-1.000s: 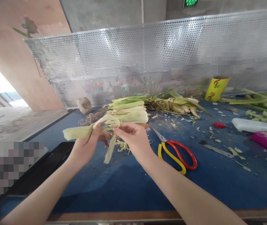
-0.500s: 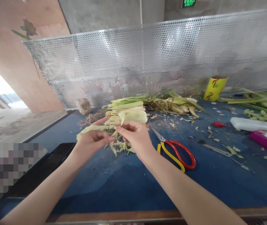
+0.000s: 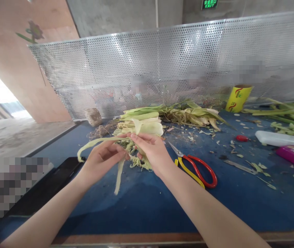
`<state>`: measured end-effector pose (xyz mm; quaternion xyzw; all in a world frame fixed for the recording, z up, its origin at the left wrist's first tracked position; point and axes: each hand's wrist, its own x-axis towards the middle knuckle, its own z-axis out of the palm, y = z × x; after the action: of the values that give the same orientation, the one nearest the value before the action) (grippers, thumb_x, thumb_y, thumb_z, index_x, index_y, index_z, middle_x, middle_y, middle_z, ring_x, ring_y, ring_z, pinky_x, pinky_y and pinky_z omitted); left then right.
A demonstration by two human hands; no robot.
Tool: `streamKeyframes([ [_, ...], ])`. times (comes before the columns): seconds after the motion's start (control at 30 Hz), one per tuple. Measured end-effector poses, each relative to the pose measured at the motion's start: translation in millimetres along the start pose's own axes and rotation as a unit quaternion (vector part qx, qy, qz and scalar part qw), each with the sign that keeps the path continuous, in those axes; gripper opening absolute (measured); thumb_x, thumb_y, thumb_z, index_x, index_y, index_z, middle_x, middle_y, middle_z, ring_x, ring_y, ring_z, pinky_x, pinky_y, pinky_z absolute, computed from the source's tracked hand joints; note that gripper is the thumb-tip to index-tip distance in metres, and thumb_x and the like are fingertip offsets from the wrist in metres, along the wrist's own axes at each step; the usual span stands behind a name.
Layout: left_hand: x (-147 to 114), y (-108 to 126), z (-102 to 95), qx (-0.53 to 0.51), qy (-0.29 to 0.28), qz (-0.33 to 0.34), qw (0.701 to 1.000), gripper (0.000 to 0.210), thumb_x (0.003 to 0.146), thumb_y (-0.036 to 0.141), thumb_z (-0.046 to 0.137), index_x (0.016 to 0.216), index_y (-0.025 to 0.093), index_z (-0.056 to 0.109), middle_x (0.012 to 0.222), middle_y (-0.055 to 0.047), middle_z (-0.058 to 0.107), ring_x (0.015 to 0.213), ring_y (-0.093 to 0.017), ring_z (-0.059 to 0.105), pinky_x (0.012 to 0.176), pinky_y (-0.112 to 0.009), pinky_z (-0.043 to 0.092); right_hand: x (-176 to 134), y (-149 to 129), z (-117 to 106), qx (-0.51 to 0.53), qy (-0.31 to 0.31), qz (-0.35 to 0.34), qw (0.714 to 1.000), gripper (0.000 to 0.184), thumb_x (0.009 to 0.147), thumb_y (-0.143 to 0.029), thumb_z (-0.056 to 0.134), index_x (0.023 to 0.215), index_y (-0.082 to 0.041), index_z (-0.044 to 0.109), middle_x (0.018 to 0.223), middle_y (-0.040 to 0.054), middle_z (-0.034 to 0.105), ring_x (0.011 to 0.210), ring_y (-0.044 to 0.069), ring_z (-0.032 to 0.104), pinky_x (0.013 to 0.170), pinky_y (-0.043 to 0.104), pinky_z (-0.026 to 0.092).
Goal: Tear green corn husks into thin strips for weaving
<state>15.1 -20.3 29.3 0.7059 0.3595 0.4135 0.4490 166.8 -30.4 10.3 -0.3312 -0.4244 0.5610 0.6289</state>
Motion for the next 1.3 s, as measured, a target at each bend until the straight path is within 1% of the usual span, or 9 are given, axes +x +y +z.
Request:
streamKeyframes([
  [0.17, -1.3, -0.7, 6.9, -0.052, 0.0, 0.009, 0.999, 0.022, 0.067, 0.023, 0.066, 0.087, 0.016, 0.062, 0.064, -0.001, 0.065, 0.057, -0.013, 0.061, 0.05, -0.021, 0.046, -5.4, 2.3, 4.9, -0.022, -0.07, 0.007, 0.997, 0.021, 0.069, -0.036, 0.066, 0.084, -0.023, 0.07, 0.057, -0.0029, 0.052, 0.049, 0.006, 0.046, 0.044, 0.02, 0.035],
  [0.3, 0.0, -1.0, 10.3, -0.059, 0.015, 0.001, 0.998, 0.018, 0.068, 0.023, 0.065, 0.084, 0.013, 0.063, 0.056, 0.001, 0.063, 0.049, -0.011, 0.058, 0.044, -0.019, 0.044, -6.2, 0.9, 6.7, -0.018, -0.107, 0.006, 0.994, 0.021, 0.073, -0.038, 0.062, 0.085, -0.023, 0.07, 0.06, -0.0022, 0.051, 0.05, 0.007, 0.05, 0.047, 0.021, 0.04],
  [0.47, 0.3, -0.9, 9.6, -0.072, -0.035, -0.004, 0.997, 0.015, 0.072, 0.024, 0.061, 0.085, 0.016, 0.061, 0.056, 0.004, 0.061, 0.046, -0.011, 0.059, 0.047, -0.023, 0.05, -5.7, -0.3, 8.2, -0.032, -0.067, -0.044, 0.996, 0.017, 0.069, -0.038, 0.064, 0.073, -0.022, 0.071, 0.092, 0.0018, 0.053, 0.046, 0.005, 0.05, 0.039, 0.022, 0.039],
  [0.57, 0.0, -0.7, 10.3, -0.052, -0.066, -0.01, 0.996, 0.01, 0.074, 0.025, 0.058, 0.079, 0.016, 0.059, 0.057, 0.004, 0.059, 0.044, -0.009, 0.057, 0.048, -0.022, 0.049, -7.0, 1.1, 9.2, -0.042, -0.023, -0.053, 0.997, 0.018, 0.07, -0.037, 0.064, 0.071, -0.021, 0.07, 0.087, 0.0012, 0.052, 0.044, 0.003, 0.048, 0.033, 0.018, 0.031],
  [0.7, -0.9, -1.5, 10.5, 0.009, -0.08, 0.012, 0.997, 0.01, 0.078, 0.024, 0.053, 0.078, 0.016, 0.059, 0.061, 0.003, 0.058, 0.052, -0.01, 0.058, 0.054, -0.022, 0.05, -8.6, 1.8, 8.9, 0.009, -0.026, -0.037, 0.999, 0.018, 0.069, -0.037, 0.063, 0.072, -0.02, 0.069, 0.08, 0.0007, 0.053, 0.045, 0.007, 0.05, 0.035, 0.023, 0.04],
  [0.87, -2.5, -8.1, 6.7, 0.091, -0.067, 0.068, 0.991, 0.012, 0.075, 0.024, 0.057, 0.085, 0.017, 0.059, 0.075, -0.001, 0.061, 0.06, -0.011, 0.059, 0.058, -0.023, 0.05, -8.2, 0.0, 8.0, -0.013, -0.049, 0.03, 0.998, 0.022, 0.071, -0.037, 0.062, 0.083, -0.021, 0.07, 0.061, -0.0008, 0.057, 0.045, 0.008, 0.052, 0.042, 0.023, 0.046],
  [1.07, -4.7, -6.5, 8.4, 0.084, -0.03, 0.075, 0.993, 0.008, 0.075, 0.022, 0.058, 0.082, 0.017, 0.059, 0.064, 0.002, 0.059, 0.047, -0.008, 0.055, 0.049, -0.019, 0.046, -9.1, -3.6, 10.3, -0.025, -0.036, 0.028, 0.999, 0.022, 0.07, -0.037, 0.063, 0.085, -0.022, 0.071, 0.066, -0.0005, 0.057, 0.047, 0.005, 0.048, 0.044, 0.019, 0.043],
  [1.17, -6.0, -5.2, 10.4, 0.067, -0.042, 0.058, 0.995, 0.011, 0.078, 0.026, 0.055, 0.083, 0.017, 0.058, 0.065, 0.001, 0.059, 0.048, -0.009, 0.056, 0.049, -0.021, 0.047, -9.4, -4.9, 9.3, -0.041, 0.009, -0.017, 0.999, 0.018, 0.068, -0.035, 0.066, 0.077, -0.021, 0.072, 0.075, -0.0002, 0.05, 0.05, 0.004, 0.043, 0.041, 0.017, 0.038],
  [1.3, -6.4, -5.2, 12.2, 0.049, -0.068, 0.044, 0.996, 0.011, 0.079, 0.028, 0.054, 0.08, 0.018, 0.059, 0.066, 0.0, 0.059, 0.055, -0.011, 0.058, 0.056, -0.023, 0.049, -10.2, -5.2, 6.8, -0.025, 0.021, -0.015, 0.999, 0.021, 0.066, -0.038, 0.066, 0.076, -0.021, 0.072, 0.083, 0.0011, 0.045, 0.054, 0.006, 0.044, 0.039, 0.02, 0.04],
])
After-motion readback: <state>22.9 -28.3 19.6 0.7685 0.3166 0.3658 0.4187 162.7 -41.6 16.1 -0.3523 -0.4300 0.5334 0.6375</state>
